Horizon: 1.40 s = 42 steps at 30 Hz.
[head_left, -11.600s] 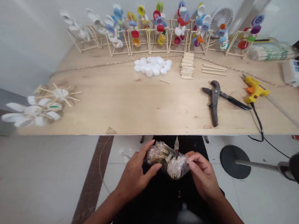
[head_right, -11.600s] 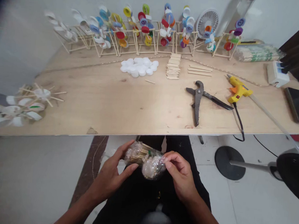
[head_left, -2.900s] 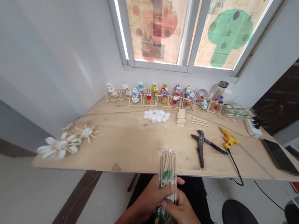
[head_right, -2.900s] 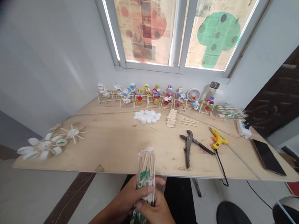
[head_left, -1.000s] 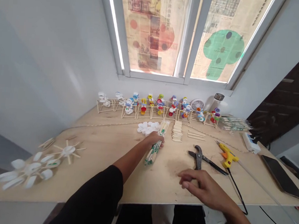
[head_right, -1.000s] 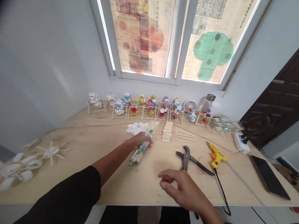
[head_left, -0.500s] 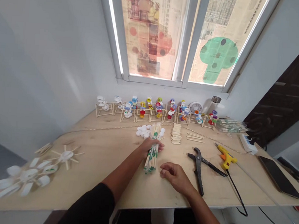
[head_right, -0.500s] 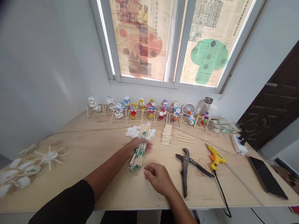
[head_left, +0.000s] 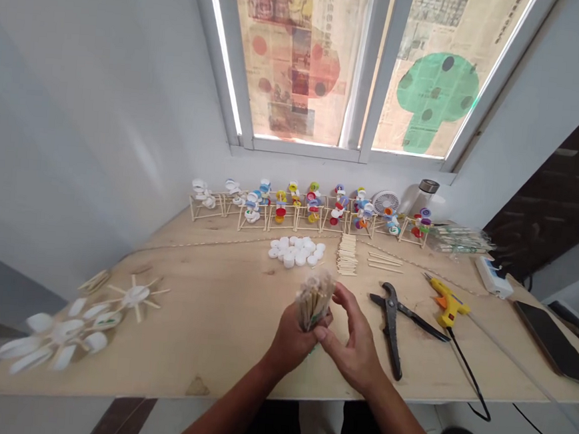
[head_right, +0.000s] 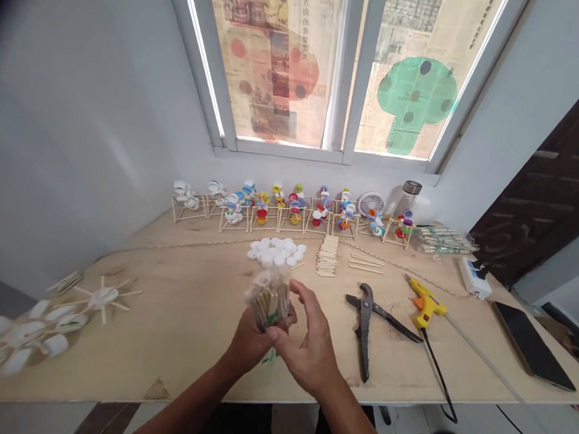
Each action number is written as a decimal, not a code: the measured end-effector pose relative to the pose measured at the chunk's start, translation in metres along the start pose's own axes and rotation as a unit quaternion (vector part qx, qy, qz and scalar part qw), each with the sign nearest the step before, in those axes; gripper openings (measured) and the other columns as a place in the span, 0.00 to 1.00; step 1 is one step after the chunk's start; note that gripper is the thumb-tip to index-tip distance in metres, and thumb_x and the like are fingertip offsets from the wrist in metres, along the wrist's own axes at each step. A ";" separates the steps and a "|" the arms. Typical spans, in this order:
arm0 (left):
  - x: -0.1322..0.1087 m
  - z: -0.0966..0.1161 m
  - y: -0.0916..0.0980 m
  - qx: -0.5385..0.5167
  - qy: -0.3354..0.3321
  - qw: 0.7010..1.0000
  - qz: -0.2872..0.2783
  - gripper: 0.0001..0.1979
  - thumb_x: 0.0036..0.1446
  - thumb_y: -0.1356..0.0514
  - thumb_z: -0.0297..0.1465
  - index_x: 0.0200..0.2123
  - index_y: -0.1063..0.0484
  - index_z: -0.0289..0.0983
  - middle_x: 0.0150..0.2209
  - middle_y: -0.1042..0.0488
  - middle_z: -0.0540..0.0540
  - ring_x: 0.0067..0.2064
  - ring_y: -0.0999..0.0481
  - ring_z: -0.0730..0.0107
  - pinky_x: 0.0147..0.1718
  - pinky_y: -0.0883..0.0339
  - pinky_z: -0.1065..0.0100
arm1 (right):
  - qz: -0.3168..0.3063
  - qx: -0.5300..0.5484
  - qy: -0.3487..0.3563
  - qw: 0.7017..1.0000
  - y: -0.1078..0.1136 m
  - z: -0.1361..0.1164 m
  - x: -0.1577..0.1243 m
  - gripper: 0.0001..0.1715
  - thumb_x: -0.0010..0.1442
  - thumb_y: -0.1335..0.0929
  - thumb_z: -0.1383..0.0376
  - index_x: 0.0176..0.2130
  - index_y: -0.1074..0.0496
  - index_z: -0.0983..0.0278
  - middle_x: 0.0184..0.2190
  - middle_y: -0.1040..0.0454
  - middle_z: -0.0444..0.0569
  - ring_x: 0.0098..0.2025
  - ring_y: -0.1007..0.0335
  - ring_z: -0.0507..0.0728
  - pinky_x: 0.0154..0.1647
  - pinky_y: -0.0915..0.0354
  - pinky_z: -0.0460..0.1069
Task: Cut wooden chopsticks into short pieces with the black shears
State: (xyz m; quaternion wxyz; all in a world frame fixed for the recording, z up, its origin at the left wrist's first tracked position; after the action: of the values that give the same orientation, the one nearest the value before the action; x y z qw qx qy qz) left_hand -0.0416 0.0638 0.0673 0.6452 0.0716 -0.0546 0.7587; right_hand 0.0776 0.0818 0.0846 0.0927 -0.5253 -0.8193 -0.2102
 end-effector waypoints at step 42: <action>-0.034 -0.042 -0.012 -0.239 0.320 0.917 0.006 0.09 0.41 0.36 0.29 0.28 0.32 0.32 0.20 0.26 0.47 0.22 0.26 0.68 0.25 0.33 0.68 | 0.055 0.146 -0.216 0.964 -0.008 0.066 -0.002 0.12 0.52 0.33 0.58 0.25 0.35 0.63 0.19 0.37 0.39 0.20 0.42 0.49 0.20 0.43 0.44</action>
State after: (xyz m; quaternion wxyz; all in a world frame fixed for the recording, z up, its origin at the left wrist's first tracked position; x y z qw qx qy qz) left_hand -0.0258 0.0406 0.0196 0.6220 -0.3312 -0.0253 0.7091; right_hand 0.0758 0.1069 0.0226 0.0003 -0.5835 -0.8113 0.0357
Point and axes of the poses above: each hand's wrist, its own x-axis towards the middle knuckle, its own y-axis out of the back of the hand, z = x × y, the point moved 3 cm from there along x, towards the middle knuckle
